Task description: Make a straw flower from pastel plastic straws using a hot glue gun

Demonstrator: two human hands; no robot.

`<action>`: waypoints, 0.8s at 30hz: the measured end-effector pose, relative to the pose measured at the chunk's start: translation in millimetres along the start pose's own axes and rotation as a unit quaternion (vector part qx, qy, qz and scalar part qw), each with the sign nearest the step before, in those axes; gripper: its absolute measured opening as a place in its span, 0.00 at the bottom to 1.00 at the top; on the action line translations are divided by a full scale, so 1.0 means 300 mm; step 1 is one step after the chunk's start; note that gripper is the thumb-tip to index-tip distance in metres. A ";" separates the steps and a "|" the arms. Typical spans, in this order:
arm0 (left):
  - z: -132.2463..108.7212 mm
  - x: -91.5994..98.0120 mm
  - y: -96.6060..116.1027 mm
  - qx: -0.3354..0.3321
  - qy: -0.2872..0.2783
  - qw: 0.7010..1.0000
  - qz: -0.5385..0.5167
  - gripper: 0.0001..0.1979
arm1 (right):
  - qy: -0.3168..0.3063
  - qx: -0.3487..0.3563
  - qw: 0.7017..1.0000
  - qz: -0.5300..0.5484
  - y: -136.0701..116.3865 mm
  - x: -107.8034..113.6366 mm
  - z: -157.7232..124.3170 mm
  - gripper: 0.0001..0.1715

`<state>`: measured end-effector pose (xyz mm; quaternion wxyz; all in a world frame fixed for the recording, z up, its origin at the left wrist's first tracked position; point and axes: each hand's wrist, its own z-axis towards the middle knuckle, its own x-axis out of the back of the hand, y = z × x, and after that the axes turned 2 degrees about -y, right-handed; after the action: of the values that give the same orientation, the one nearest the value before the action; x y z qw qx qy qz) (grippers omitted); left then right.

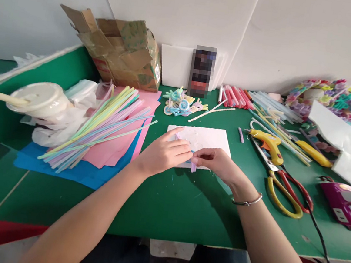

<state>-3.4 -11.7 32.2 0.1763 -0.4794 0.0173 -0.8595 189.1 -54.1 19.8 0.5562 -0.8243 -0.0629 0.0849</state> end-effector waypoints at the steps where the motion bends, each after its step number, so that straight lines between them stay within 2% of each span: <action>1: 0.001 0.001 0.000 -0.003 0.002 1.000 0.002 0.12 | 0.001 0.000 1.000 0.001 0.000 -0.001 -0.001 0.14; 8: 0.001 0.001 0.002 -0.006 0.008 1.000 0.011 0.11 | 0.011 0.005 1.000 -0.001 -0.009 -0.008 -0.003 0.15; 12: 0.001 -0.001 0.008 0.013 -0.005 1.000 0.004 0.12 | 0.018 0.032 0.999 -0.026 -0.007 -0.003 -0.002 0.16; 16: 0.001 -0.015 0.027 0.072 0.002 0.997 -0.014 0.12 | 0.041 0.078 0.995 -0.056 -0.006 0.004 -0.002 0.18; 24: 0.000 -0.064 0.082 0.195 0.064 0.977 -0.061 0.08 | 0.080 0.145 0.985 -0.044 0.001 -0.012 0.005 0.18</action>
<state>12.9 -28.5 11.6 0.2120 -0.3800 -0.1687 -0.8844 185.2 -53.6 19.3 0.6765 -0.7352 -0.0419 0.0023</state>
